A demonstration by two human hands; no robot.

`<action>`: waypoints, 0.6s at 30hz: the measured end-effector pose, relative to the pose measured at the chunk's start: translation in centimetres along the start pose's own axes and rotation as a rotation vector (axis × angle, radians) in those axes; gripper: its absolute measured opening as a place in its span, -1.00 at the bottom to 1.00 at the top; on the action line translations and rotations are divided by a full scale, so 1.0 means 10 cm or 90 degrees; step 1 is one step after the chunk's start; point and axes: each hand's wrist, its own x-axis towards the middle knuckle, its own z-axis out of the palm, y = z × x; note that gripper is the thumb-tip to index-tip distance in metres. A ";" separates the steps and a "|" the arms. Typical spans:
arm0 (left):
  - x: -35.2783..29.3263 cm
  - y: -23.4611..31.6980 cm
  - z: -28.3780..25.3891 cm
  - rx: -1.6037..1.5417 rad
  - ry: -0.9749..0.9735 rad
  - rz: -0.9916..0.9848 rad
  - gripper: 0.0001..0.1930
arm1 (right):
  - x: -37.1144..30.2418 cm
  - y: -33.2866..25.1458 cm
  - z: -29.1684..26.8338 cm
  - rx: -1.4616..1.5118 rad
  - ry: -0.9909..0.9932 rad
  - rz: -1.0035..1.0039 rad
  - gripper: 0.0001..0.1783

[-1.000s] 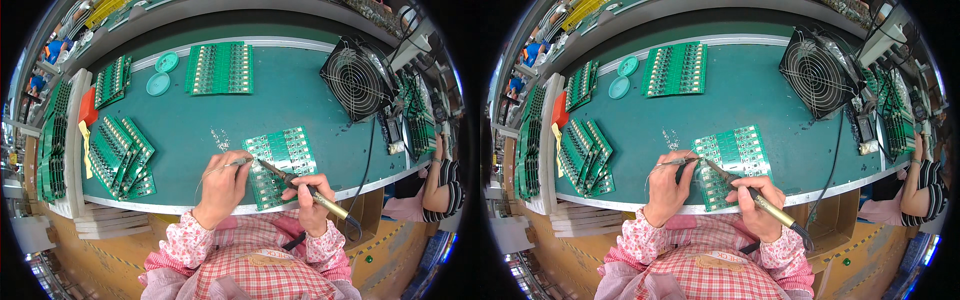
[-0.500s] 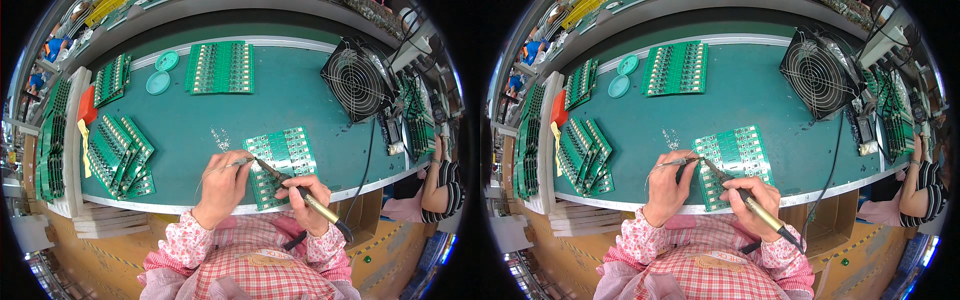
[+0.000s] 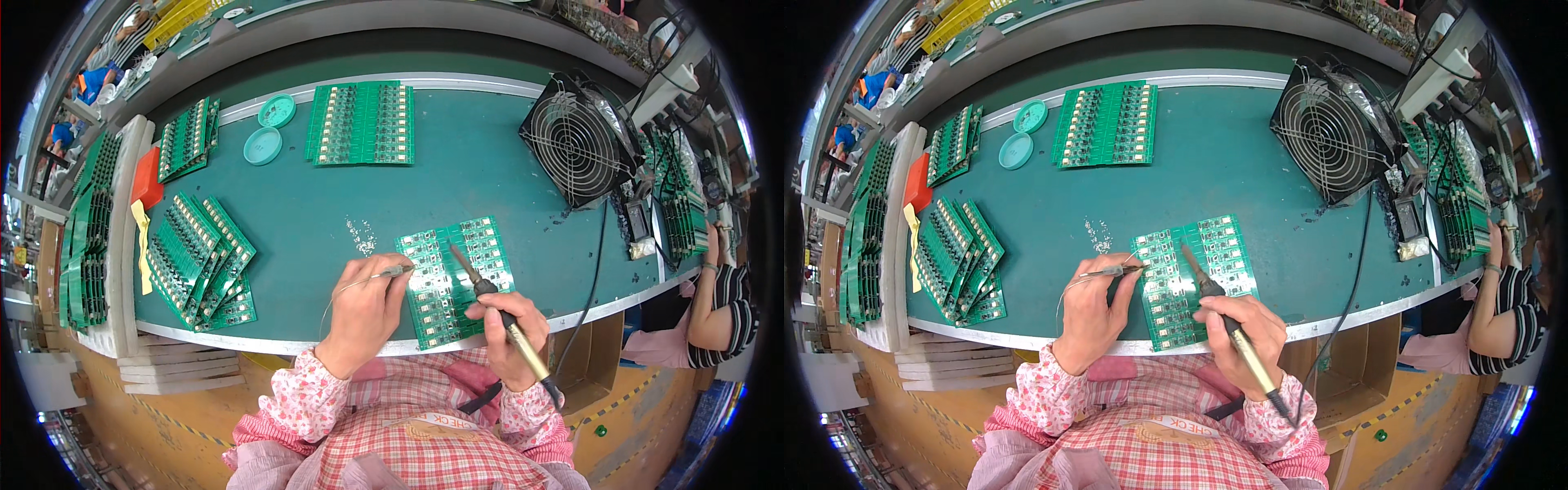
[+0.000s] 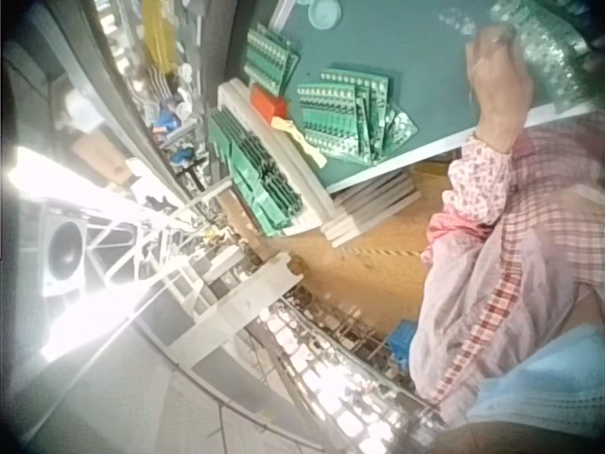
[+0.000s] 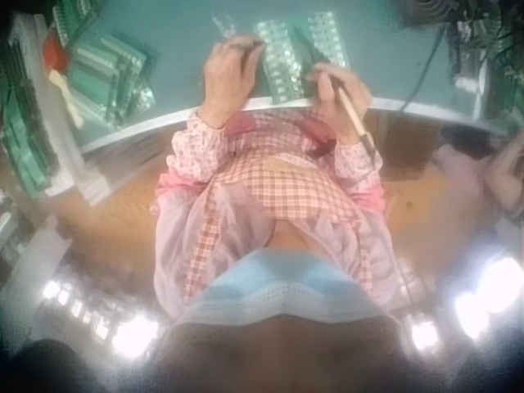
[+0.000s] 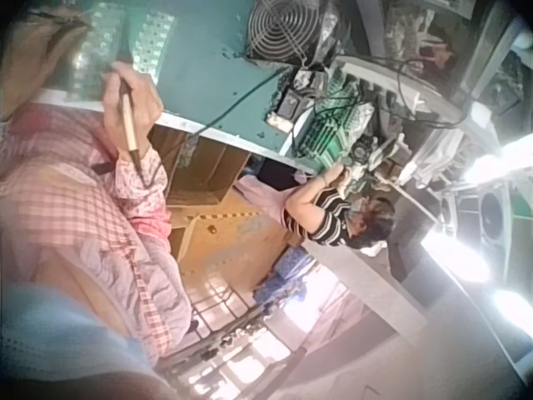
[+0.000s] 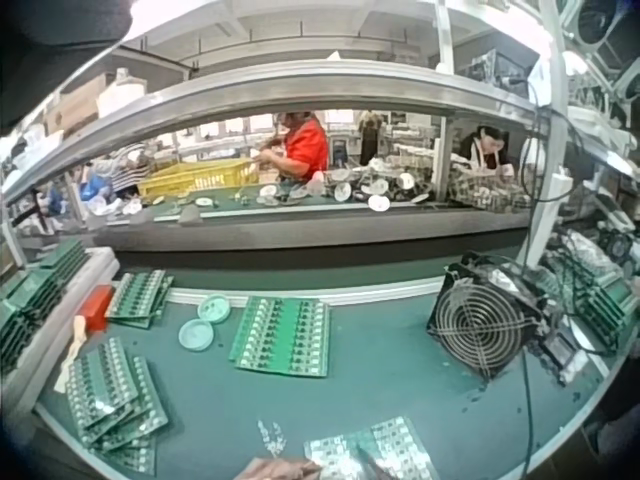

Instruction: The person solders electronic components onto circuit board panels using a soldering iron and solder wire.

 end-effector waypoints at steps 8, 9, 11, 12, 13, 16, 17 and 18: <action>-0.02 0.02 -0.06 -0.054 -0.018 -0.072 -0.90 | 0.01 0.09 0.16 -0.214 0.003 -0.128 -0.54; -0.03 0.01 -0.08 -0.054 -0.017 -0.068 -0.90 | 0.02 0.08 0.15 -0.215 0.006 -0.130 -0.54; -0.06 -0.02 -0.14 -0.078 0.046 -0.095 -0.92 | 0.04 0.05 0.14 -0.229 -0.001 -0.127 -0.54; -0.08 -0.04 -0.19 -0.060 0.050 -0.095 -0.91 | 0.04 0.04 0.14 -0.228 0.001 -0.129 -0.54; -0.11 -0.04 -0.21 -0.058 0.051 -0.093 -0.91 | 0.03 0.04 0.14 -0.229 0.000 -0.123 -0.53; -0.18 -0.05 -0.25 -0.069 0.049 -0.148 -0.91 | 0.01 0.06 0.15 -0.228 0.004 -0.120 -0.53; -0.20 -0.07 -0.23 -0.055 0.044 -0.136 -0.91 | 0.01 0.07 0.15 -0.230 0.008 -0.119 -0.53; -0.21 -0.08 -0.22 -0.041 0.039 -0.123 -0.91 | 0.02 0.08 0.15 -0.231 0.008 -0.121 -0.53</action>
